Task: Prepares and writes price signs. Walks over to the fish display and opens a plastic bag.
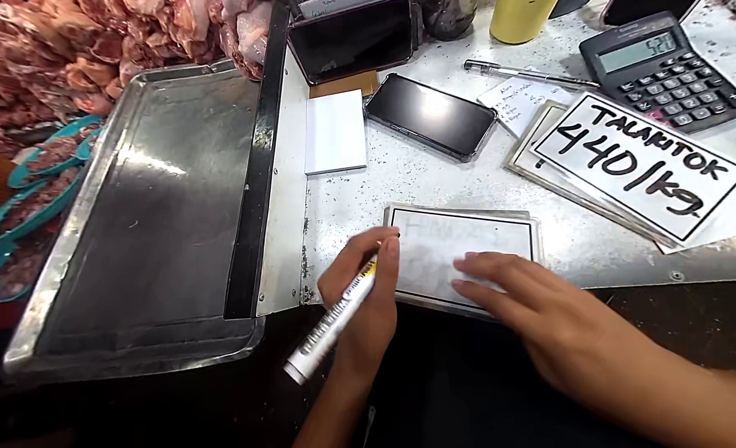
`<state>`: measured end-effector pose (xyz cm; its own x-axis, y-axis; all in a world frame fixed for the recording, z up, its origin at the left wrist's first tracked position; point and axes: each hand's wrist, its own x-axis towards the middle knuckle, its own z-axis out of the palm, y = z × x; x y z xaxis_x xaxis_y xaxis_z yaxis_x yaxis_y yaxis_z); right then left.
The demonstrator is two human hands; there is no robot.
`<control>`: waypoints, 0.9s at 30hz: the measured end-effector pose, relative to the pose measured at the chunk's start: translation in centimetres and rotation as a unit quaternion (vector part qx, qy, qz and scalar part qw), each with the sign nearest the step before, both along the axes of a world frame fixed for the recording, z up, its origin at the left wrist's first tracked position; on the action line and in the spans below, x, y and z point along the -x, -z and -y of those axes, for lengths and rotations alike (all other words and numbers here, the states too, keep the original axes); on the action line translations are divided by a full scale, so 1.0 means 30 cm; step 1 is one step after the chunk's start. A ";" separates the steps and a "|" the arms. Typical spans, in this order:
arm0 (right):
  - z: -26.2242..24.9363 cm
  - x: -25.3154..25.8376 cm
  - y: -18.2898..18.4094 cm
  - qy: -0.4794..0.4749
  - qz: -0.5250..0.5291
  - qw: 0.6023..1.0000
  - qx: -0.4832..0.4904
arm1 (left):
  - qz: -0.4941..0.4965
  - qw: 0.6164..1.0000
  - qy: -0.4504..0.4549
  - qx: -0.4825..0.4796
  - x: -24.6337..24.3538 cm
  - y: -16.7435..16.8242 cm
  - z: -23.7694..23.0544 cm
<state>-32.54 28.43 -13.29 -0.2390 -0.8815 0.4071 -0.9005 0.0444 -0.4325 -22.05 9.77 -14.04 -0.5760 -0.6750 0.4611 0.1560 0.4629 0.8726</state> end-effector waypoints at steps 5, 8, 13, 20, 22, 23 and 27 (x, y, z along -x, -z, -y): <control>0.017 0.000 0.000 -0.021 -0.079 0.996 -0.040 | 0.045 0.991 0.074 -0.102 0.073 -0.078 0.056; 0.013 0.002 0.006 -0.022 -0.068 0.997 -0.030 | 0.095 0.983 0.121 -0.101 0.134 -0.072 0.072; -0.004 0.011 0.023 -0.030 -0.023 0.999 -0.017 | 0.127 0.986 0.090 -0.065 0.152 -0.048 0.082; -0.016 0.012 0.029 -0.031 0.009 0.999 -0.014 | 0.130 0.990 0.040 -0.039 0.151 -0.030 0.071; -0.017 0.014 0.030 -0.030 0.014 0.999 -0.015 | 0.142 0.989 0.015 -0.028 0.152 -0.032 0.067; -0.018 0.015 0.029 -0.030 0.016 0.999 -0.016 | 0.144 0.989 0.004 -0.023 0.154 -0.031 0.065; -0.020 0.018 0.022 -0.034 0.023 0.999 -0.022 | 0.143 0.990 -0.012 -0.010 0.157 -0.025 0.063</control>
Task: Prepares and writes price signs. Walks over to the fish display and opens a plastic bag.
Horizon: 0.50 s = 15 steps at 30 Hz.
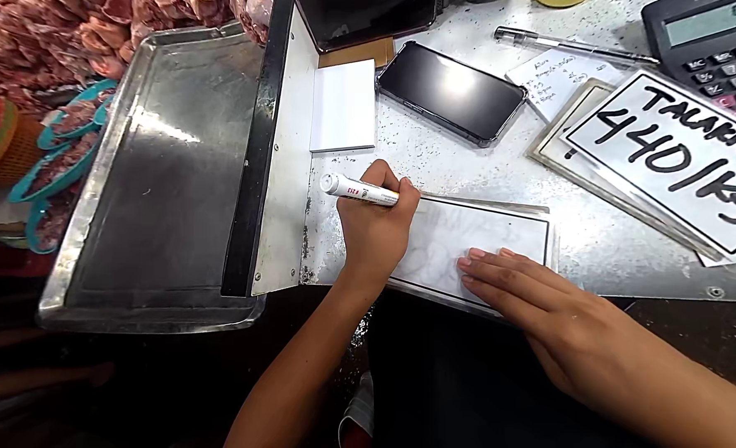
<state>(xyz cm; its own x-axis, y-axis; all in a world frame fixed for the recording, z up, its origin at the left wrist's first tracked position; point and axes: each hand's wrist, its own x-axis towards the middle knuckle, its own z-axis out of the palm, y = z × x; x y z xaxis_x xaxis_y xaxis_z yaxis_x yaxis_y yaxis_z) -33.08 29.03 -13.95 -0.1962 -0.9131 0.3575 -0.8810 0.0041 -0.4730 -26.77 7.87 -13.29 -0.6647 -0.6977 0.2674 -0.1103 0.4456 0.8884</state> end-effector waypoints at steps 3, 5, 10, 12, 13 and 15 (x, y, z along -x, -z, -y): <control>0.001 0.002 0.002 -0.002 0.007 1.000 0.002 | -0.007 1.000 -0.004 0.008 -0.001 0.002 -0.002; 0.001 0.002 0.003 0.001 0.009 1.000 0.003 | -0.022 1.000 0.001 0.004 -0.002 0.003 -0.002; -0.001 0.004 0.001 -0.003 0.009 1.000 0.003 | -0.062 0.996 0.051 -0.022 -0.004 0.010 0.010; 0.000 0.005 0.002 -0.003 0.008 1.000 0.006 | -0.036 0.995 0.061 -0.064 -0.006 0.005 0.029; -0.001 0.006 0.003 -0.003 0.012 1.000 0.006 | -0.023 0.994 0.067 -0.089 -0.006 0.002 0.039; -0.001 0.007 0.002 -0.004 0.015 1.000 0.005 | -0.004 0.989 0.078 -0.125 -0.006 -0.009 0.053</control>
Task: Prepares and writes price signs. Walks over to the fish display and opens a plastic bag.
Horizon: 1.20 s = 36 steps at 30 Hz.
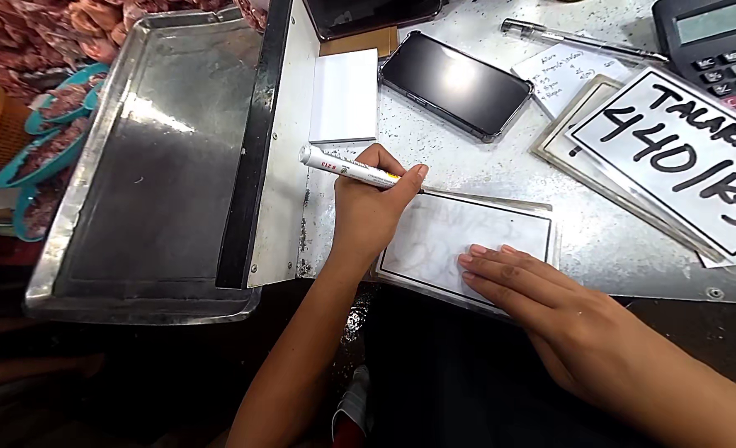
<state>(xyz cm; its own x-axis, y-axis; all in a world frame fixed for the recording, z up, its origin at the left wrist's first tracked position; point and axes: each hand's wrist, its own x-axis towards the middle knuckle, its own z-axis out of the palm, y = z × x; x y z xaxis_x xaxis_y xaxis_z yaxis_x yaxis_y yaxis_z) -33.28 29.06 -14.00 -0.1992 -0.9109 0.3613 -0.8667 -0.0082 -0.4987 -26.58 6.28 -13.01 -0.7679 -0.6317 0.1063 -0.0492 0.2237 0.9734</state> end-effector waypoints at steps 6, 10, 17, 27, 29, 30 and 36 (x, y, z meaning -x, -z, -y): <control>0.000 0.007 -0.008 -0.007 -0.006 1.000 -0.010 | -0.029 0.995 -0.051 0.084 -0.001 0.012 -0.031; 0.001 0.007 -0.009 -0.006 -0.002 1.000 -0.012 | -0.023 0.990 -0.085 0.114 0.010 0.019 -0.039; -0.002 0.005 -0.010 -0.003 0.013 1.000 -0.013 | -0.001 0.986 -0.096 0.138 0.013 0.017 -0.041; -0.004 0.004 -0.005 0.001 0.016 1.000 -0.010 | 0.021 0.990 -0.044 0.136 0.008 0.008 -0.046; -0.005 0.005 -0.005 0.000 0.015 1.000 -0.010 | 0.018 0.988 -0.051 0.143 0.021 0.012 -0.045; -0.004 0.005 -0.004 0.001 0.016 1.000 -0.008 | 0.011 0.989 -0.053 0.136 0.022 0.013 -0.044; -0.005 0.005 -0.003 0.000 0.024 1.000 -0.009 | 0.000 0.992 -0.040 0.116 0.022 0.015 -0.044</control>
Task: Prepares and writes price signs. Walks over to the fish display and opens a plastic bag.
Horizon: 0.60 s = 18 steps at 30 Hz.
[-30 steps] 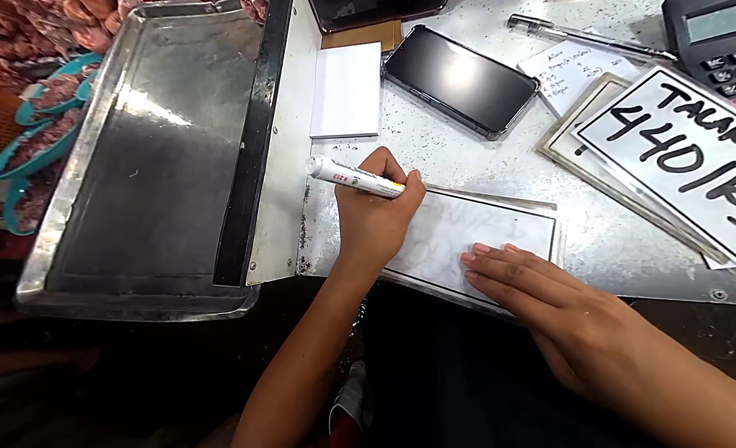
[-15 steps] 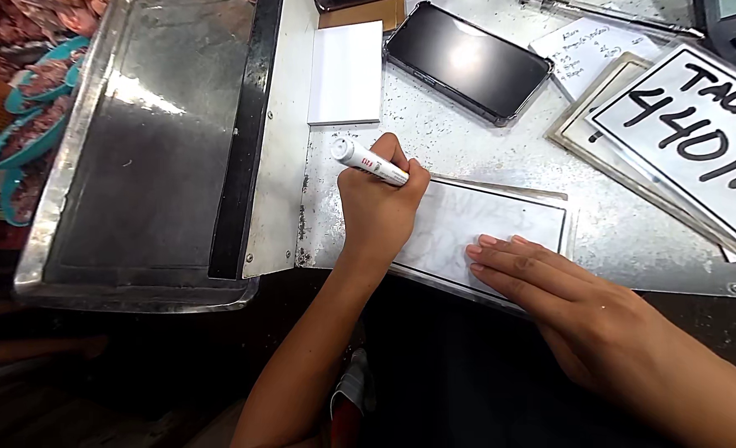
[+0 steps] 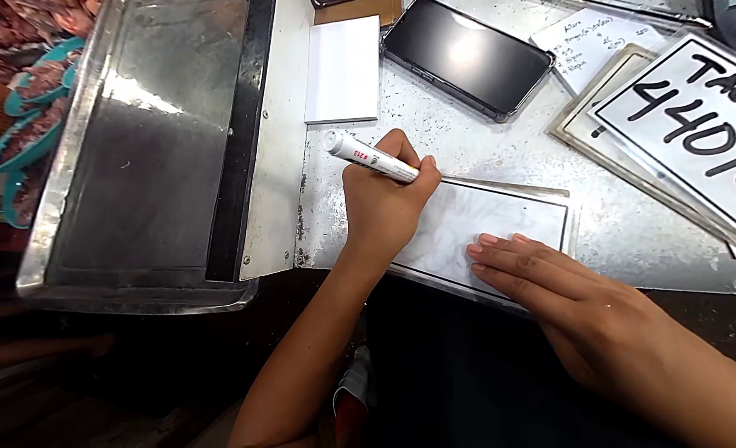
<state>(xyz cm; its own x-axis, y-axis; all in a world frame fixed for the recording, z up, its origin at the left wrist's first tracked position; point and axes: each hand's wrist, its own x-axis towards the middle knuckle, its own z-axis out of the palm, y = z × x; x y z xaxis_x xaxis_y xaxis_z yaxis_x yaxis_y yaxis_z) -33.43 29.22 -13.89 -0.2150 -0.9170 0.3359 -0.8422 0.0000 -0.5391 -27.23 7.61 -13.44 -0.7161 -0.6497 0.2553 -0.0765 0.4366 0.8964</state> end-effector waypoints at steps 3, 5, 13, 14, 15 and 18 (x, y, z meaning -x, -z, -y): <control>0.001 0.000 -0.001 0.000 -0.003 1.000 0.002 | 0.016 1.000 0.001 0.016 0.002 -0.002 -0.004; 0.001 0.001 -0.001 0.001 -0.004 1.000 0.000 | 0.010 1.000 0.010 0.018 -0.004 0.001 -0.004; 0.001 0.000 0.001 0.003 0.004 1.000 0.003 | 0.010 0.998 0.055 -0.028 -0.002 -0.003 -0.002; 0.002 0.000 0.001 0.002 0.003 1.000 0.003 | 0.018 0.998 0.054 -0.024 0.001 -0.003 -0.002; 0.002 0.001 0.000 0.001 0.002 1.000 0.002 | 0.029 0.998 0.050 -0.017 0.003 -0.003 -0.003; 0.003 0.001 -0.002 0.000 0.000 1.000 0.000 | 0.042 0.998 0.053 -0.003 -0.006 -0.008 -0.004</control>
<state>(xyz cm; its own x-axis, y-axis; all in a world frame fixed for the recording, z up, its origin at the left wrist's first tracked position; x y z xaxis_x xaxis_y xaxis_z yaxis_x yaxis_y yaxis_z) -33.46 29.13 -13.83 -0.2158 -0.9170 0.3354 -0.8422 0.0010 -0.5391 -27.05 7.72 -13.21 -0.7999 -0.5701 0.1877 -0.1058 0.4418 0.8909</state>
